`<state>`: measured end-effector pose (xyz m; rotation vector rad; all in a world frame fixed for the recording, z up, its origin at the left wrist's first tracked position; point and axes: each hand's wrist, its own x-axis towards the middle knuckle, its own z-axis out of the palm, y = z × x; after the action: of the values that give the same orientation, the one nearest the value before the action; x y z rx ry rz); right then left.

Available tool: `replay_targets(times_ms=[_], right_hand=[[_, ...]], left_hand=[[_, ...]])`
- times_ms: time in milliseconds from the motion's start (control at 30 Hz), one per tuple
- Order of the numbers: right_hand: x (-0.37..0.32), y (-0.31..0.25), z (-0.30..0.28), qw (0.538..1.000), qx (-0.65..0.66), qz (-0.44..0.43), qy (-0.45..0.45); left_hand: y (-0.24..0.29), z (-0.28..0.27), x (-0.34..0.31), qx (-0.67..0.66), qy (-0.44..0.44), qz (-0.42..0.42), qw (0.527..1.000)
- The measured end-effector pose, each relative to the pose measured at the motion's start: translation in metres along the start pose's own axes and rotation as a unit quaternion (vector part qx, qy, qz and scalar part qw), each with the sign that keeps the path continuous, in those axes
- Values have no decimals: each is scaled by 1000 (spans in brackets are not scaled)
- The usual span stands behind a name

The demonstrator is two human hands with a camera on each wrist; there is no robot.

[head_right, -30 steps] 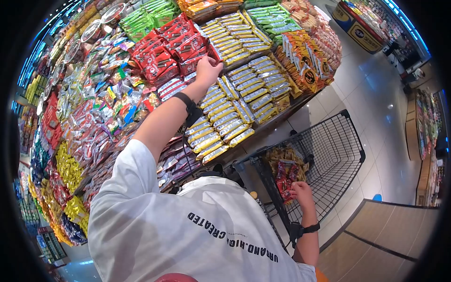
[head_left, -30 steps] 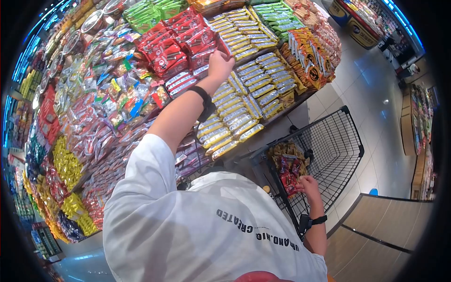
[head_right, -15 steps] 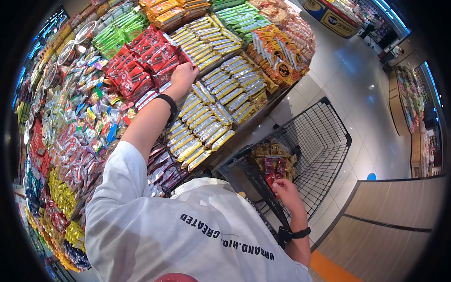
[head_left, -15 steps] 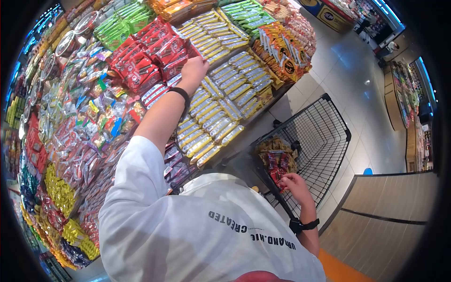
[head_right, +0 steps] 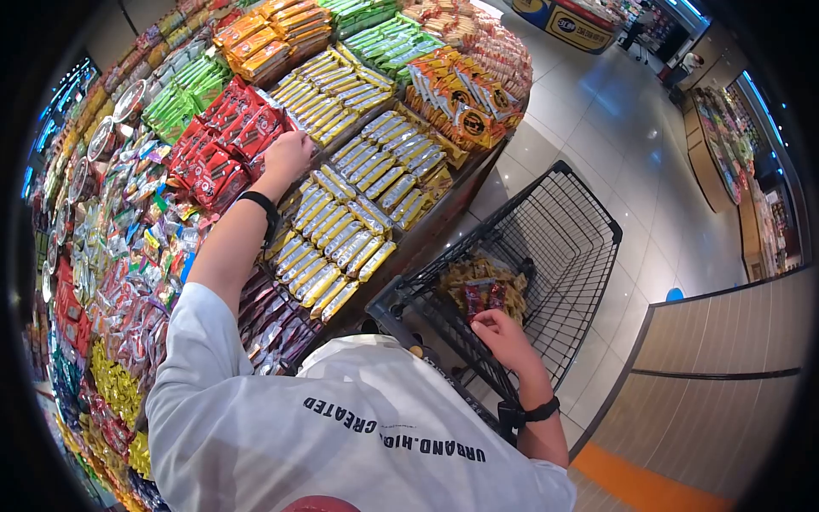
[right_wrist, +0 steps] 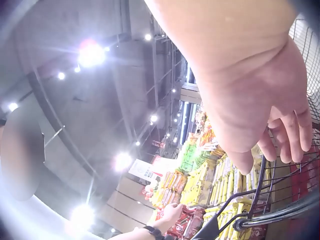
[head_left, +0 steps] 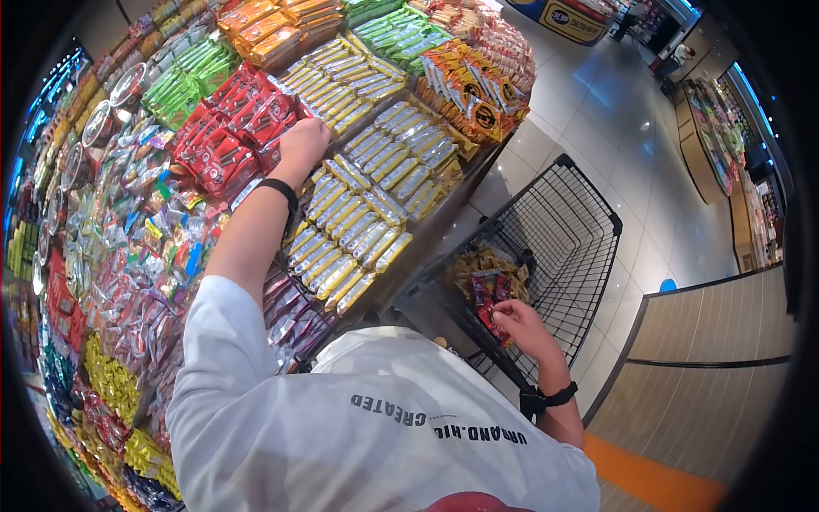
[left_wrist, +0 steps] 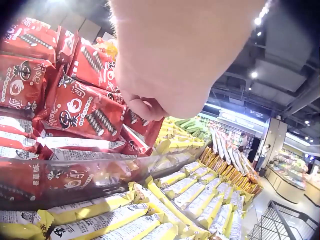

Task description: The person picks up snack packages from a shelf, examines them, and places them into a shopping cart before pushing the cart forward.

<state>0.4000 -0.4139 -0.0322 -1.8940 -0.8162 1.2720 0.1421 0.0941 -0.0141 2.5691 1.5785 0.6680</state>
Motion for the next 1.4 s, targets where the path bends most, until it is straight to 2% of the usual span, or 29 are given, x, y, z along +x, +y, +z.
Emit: replay_targets(times_ms=[100,267,367,400,467,533,600,633,667,733,767,800,867,933,1000,1133,1200,1300,1333,1400], right_hand=[[3,-2,-2,1000,-4,-8,-3],[6,-11,1,1000,-11,-20,-21],[7,-17,5,998,-22,-49,-27],[7,-21,6,999,-16,-46,-22],[5,-34,8,997,-35,-72,-21],[7,-42,10,997,-26,-67,-21],[15,-38,13,992,49,-110,-37],[13,-47,15,985,133,-98,-54],[13,-50,16,984,139,-95,-50],[16,-51,15,964,235,-112,-52],[21,-46,14,961,236,-126,-70],[19,-48,13,960,245,-118,-64],[11,-54,10,930,341,-86,-111],[9,-44,10,924,357,-80,-112],[9,-37,7,897,417,-47,-141],[1,-29,0,889,429,-8,-157],[-2,-29,1,898,423,-4,-119],[-4,-20,-2,888,448,-15,-106],[-4,-19,-4,892,441,-29,-93],[0,-10,-14,888,450,-38,-88]], left_hand=[[7,-9,-3,-20,50,42,998],[39,-44,-25,-31,41,66,997],[64,-63,-45,-59,44,158,985],[73,-68,-54,-59,40,166,984],[95,-76,-76,-154,50,245,956],[118,-93,-99,-183,2,328,927],[138,-100,-124,-225,-57,377,897],[147,-102,-133,-244,-80,422,869],[157,-106,-142,-262,-103,466,839],[174,-110,-160,-266,-133,538,788],[180,-105,-168,-286,-120,567,763],[183,-105,-175,-290,-132,570,758],[191,-108,-184,-233,-153,630,725],[192,-102,-191,-227,-149,648,711],[193,-96,-195,-185,-150,680,694],[193,-85,-199,-184,-161,673,698],[194,-76,-202,-206,-167,655,707],[187,-62,-207,-209,-208,561,773],[186,-58,-211,-212,-214,562,771],[183,-48,-219,-243,-248,454,820]])
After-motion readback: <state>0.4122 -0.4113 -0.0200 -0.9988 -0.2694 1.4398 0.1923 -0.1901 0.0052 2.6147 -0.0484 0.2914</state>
